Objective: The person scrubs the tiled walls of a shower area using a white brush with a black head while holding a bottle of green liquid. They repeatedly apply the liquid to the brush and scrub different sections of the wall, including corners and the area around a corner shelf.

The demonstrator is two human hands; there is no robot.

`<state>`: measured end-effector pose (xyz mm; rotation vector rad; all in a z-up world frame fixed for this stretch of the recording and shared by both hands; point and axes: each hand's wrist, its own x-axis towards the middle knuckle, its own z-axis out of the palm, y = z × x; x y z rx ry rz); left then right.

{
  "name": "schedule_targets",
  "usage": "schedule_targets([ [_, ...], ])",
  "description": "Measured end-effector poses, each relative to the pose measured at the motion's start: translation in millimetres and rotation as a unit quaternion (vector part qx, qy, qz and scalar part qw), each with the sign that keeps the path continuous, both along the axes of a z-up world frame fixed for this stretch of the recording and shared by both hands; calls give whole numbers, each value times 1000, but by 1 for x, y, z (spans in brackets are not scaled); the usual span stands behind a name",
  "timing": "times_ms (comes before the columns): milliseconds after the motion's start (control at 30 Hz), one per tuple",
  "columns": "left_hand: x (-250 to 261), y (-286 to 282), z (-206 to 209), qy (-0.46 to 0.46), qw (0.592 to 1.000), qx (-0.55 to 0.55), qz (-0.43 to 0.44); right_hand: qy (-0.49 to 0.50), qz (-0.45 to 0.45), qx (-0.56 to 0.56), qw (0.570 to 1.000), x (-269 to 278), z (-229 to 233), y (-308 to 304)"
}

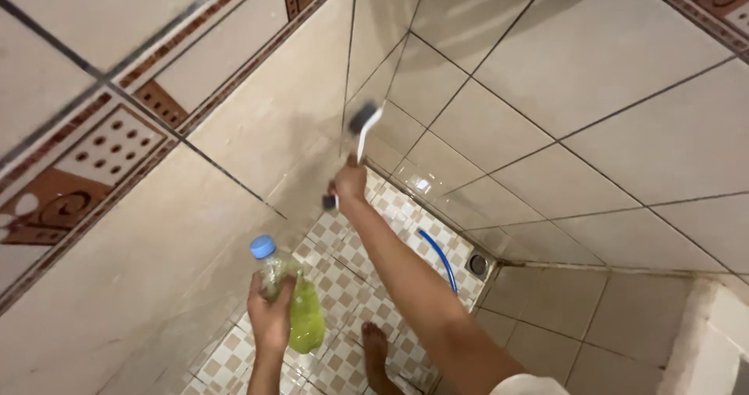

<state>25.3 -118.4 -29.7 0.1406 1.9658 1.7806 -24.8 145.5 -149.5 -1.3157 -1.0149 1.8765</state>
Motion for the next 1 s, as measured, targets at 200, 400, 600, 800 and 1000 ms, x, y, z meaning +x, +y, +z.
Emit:
schedule_targets([
  [200,5,-27,-5,-6,1000,-21,-7,-177,-6,364,915,14,17,-51],
  [400,4,-63,11,15,999,-7,-45,-100,36,81,991,17,14,-114],
  [600,1,-95,27,7,999,-6,-52,-217,59,229,947,14,14,-120],
  [800,0,-108,24,12,999,30,-35,-32,25,25,999,15,31,-113],
  [1000,-3,-118,26,14,999,24,-20,-154,96,-4,983,6,46,-131],
])
